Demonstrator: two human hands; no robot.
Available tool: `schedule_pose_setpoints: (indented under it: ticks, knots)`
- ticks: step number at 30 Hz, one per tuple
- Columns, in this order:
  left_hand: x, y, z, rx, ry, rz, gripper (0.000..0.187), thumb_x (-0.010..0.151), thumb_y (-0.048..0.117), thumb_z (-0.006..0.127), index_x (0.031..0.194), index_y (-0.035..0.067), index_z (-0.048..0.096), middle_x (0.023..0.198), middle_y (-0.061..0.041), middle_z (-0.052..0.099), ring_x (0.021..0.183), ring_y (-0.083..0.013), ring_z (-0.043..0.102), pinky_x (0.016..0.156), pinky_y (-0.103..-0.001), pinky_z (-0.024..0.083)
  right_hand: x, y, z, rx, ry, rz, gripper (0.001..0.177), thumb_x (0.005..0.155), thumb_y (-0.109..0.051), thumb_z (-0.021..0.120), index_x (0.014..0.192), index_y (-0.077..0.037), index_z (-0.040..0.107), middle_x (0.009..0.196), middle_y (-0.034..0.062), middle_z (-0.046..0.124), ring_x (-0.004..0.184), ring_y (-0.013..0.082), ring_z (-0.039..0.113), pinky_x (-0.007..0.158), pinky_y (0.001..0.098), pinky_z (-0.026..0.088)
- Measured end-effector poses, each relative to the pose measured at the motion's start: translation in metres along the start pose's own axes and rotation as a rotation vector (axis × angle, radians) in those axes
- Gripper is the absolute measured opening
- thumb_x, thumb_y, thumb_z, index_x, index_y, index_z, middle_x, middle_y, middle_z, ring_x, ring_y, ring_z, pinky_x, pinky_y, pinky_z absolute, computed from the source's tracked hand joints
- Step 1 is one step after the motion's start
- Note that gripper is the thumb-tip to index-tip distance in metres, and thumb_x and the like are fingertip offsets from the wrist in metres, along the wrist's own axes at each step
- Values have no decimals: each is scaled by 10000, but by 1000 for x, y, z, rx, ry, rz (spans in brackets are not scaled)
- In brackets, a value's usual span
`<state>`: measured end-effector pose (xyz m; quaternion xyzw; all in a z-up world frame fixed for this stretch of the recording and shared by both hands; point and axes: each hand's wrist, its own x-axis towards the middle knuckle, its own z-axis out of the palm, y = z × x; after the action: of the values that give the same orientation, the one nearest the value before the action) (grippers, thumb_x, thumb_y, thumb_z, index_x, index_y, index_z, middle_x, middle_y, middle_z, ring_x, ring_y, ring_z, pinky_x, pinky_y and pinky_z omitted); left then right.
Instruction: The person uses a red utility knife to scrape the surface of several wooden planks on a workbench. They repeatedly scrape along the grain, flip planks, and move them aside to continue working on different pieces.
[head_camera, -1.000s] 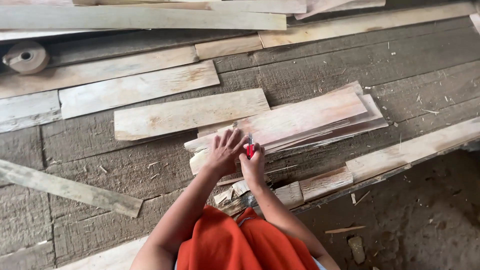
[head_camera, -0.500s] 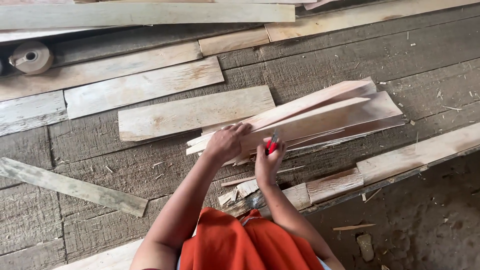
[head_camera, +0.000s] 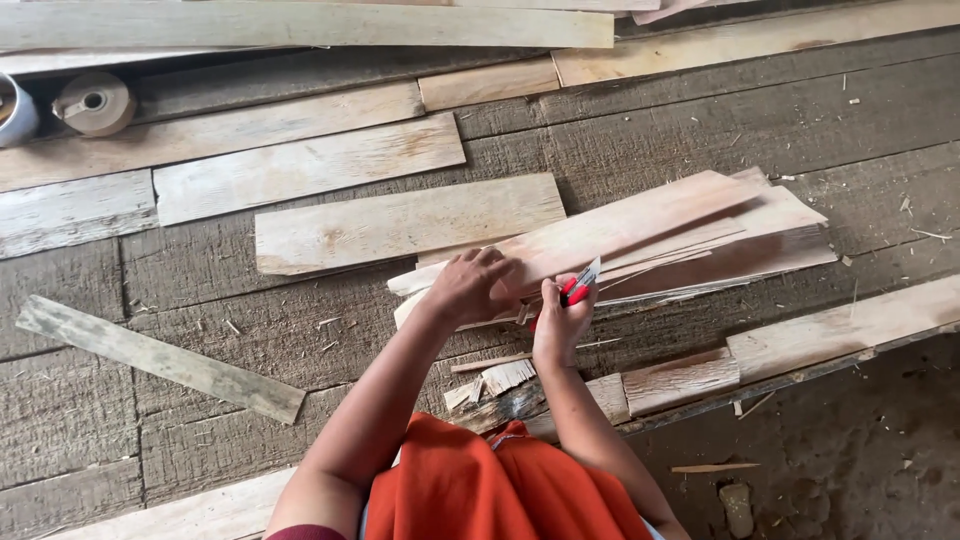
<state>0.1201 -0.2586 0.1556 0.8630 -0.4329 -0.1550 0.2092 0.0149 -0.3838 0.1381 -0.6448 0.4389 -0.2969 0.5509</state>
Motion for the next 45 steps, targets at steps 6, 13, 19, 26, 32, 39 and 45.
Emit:
schedule_pose_setpoints:
  ticks: [6,13,19,26,32,39,45]
  knots:
    - [2,6,14,-5,-1,22,737,753,480,718,1424,237,533,1376,-82,532,1261,-448,551,903,-584,584,-3,1,4,-3,27,-40,225,816,-163,755,968,-131,592,914,73,602,868,201,561,810,381,476]
    - [18,5,15,-31,-42,-73,681,818,174,627,1470,234,437,1359,-105,559,1202,-432,617,915,-562,595,-18,-49,13,50,-6,-103,241,833,-131,752,963,-97,551,891,99,583,831,199,517,788,426,481]
    - [30,-14,12,-75,-105,-97,608,895,204,493,1488,296,391,1431,-85,576,1149,-468,644,973,-584,556,-21,-13,11,39,-93,-76,154,839,-93,714,918,-112,583,847,54,522,791,158,506,778,358,477]
    - [12,1,27,0,72,14,631,834,127,555,1452,234,492,1373,-101,609,1175,-438,633,919,-560,589,0,-11,-5,-74,-54,-300,154,909,-94,680,992,-110,551,930,84,546,853,238,575,806,383,490]
    - [-21,0,66,146,174,85,493,770,358,757,1240,239,668,1453,-78,551,1360,-399,482,1018,-546,498,14,-30,17,-434,-302,-603,188,859,-49,677,1016,-74,577,936,127,579,919,367,651,819,470,540]
    - [-41,-53,61,-765,726,-539,232,907,52,636,1134,79,675,1085,-161,636,959,-363,714,797,-443,621,19,-17,52,-914,-683,-511,302,896,-98,632,1178,-205,609,1103,28,628,984,314,709,809,509,609]
    - [-38,-123,66,-1909,1072,-1133,745,957,107,670,1500,-5,172,1428,-289,363,925,-413,745,797,-549,650,17,13,78,-1109,-863,-536,345,886,-179,621,1205,-310,600,1127,-43,590,1027,256,703,839,463,612]
